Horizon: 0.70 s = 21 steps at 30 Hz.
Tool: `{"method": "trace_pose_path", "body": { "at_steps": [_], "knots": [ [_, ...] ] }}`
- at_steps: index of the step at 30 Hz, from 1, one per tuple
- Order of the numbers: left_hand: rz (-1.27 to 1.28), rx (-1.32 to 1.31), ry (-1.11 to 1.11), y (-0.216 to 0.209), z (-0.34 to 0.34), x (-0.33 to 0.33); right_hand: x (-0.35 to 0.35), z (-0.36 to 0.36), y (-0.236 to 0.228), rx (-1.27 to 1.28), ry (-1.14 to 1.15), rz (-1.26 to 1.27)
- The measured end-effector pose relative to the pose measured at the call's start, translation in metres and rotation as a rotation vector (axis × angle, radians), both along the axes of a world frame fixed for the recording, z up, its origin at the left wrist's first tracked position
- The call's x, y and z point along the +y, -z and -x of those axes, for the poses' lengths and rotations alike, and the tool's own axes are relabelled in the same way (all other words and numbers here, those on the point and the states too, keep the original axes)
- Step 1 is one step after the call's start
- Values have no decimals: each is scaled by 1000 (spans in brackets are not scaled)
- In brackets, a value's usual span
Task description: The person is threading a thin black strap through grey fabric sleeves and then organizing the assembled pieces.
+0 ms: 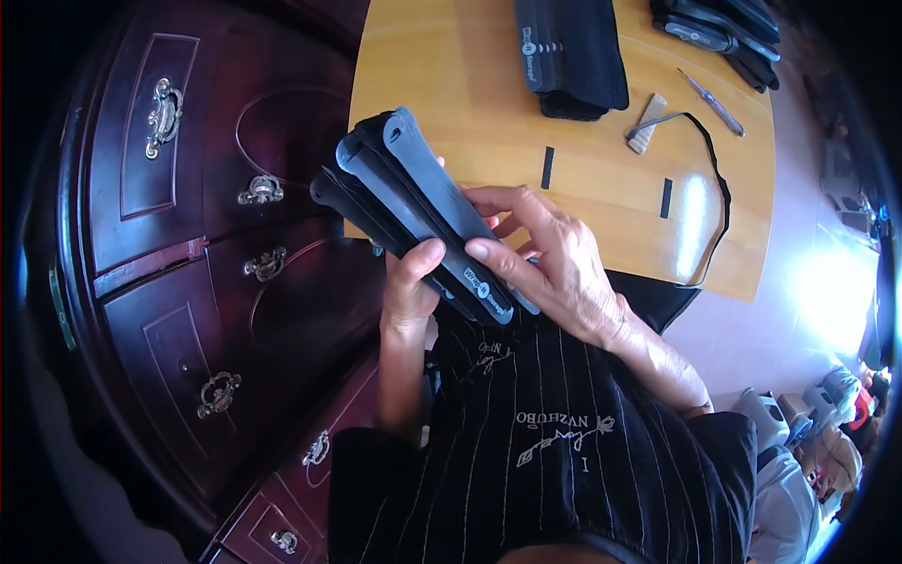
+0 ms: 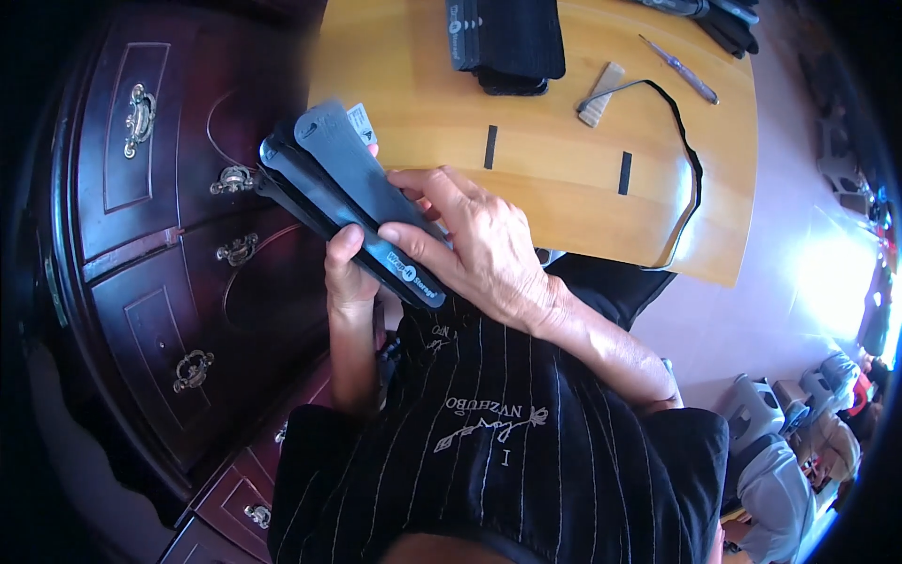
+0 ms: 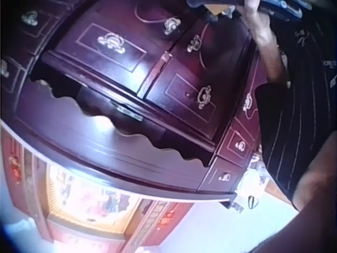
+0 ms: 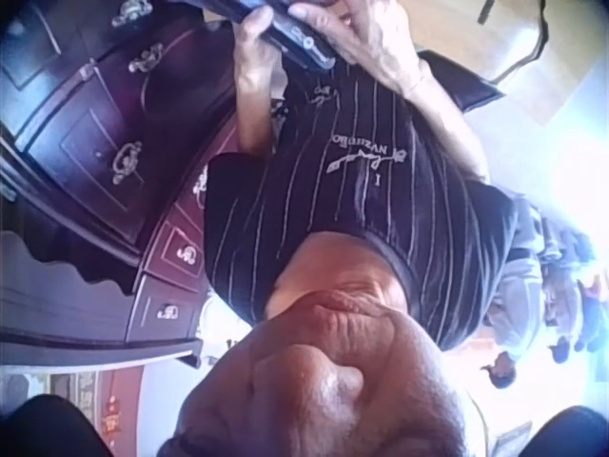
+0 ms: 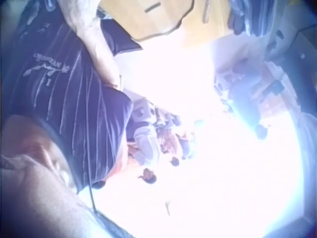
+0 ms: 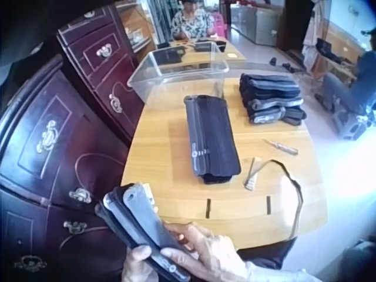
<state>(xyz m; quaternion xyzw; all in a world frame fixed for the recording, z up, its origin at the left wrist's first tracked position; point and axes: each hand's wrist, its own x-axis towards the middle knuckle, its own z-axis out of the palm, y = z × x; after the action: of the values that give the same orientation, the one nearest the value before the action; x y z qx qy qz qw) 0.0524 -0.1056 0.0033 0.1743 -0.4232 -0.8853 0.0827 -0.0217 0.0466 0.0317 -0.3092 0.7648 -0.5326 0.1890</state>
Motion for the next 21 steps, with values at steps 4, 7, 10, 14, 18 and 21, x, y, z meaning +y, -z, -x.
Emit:
{"method": "trace_pose_path", "body": {
  "at_steps": [4, 7, 10, 14, 18, 21],
  "knots": [
    [15, -83, 109, -2, -4, -5, 3, 0, 7, -113, 11, 87],
    [68, -73, 105, -9, -7, -4, 4, 2, 10, -112, -2, 153],
    [159, -74, 247, -6, -7, -12, 4, 5, 13, -164, -15, 212],
    [82, -117, 35, -29, -2, 2, 7, 8, 4, -437, -52, 246],
    [178, -151, 92, -26, -1, -1, 8, 6, 2, -202, -54, 183],
    [206, -152, 97, -35, 1, 1, 10, 8, 4, -231, -65, 108]
  ]
}}
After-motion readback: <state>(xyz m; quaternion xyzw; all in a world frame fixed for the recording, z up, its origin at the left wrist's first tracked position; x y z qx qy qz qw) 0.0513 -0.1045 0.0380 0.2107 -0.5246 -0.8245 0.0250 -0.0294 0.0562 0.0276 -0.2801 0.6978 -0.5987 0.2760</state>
